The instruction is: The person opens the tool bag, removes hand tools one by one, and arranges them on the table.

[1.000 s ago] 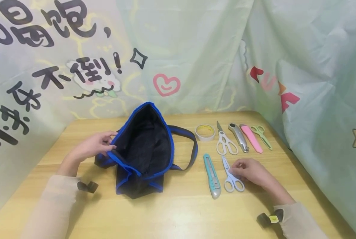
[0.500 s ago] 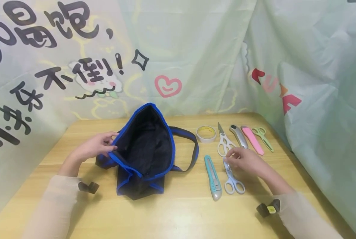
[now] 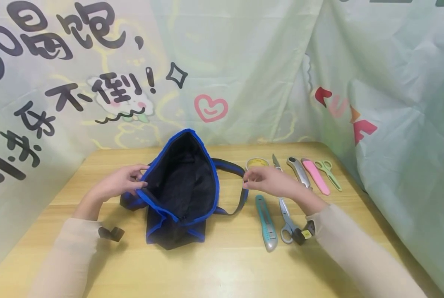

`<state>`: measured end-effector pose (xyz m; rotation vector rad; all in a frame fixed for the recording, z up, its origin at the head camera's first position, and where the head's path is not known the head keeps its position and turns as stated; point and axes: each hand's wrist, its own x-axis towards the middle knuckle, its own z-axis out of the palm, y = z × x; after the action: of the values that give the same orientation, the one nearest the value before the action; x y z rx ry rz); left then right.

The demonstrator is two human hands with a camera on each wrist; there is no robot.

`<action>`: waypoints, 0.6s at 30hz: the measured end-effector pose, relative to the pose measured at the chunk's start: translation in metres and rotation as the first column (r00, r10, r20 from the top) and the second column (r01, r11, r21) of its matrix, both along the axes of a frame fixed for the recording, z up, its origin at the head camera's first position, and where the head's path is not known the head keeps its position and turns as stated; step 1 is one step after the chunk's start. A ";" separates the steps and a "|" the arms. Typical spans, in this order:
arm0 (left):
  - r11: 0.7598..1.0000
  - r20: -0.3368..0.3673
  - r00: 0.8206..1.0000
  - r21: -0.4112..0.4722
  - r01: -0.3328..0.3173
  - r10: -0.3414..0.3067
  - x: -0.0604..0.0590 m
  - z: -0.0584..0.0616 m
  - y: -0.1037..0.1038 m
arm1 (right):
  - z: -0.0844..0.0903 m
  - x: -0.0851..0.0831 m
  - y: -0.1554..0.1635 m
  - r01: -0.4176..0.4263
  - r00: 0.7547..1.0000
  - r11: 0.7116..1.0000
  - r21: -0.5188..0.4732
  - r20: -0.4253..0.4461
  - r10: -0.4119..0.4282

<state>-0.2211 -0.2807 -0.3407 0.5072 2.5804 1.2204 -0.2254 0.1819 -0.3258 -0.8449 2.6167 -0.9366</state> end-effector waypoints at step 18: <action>1.000 -0.015 1.000 -0.007 -0.006 0.006 -0.003 -0.004 -0.001 | 0.043 -0.039 -0.106 -0.322 0.944 0.946 0.032 0.086 0.318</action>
<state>-0.2240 -0.2818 -0.3449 0.5093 2.6000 1.2135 -0.2640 0.0755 -0.2832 -1.1517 2.3274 -0.7990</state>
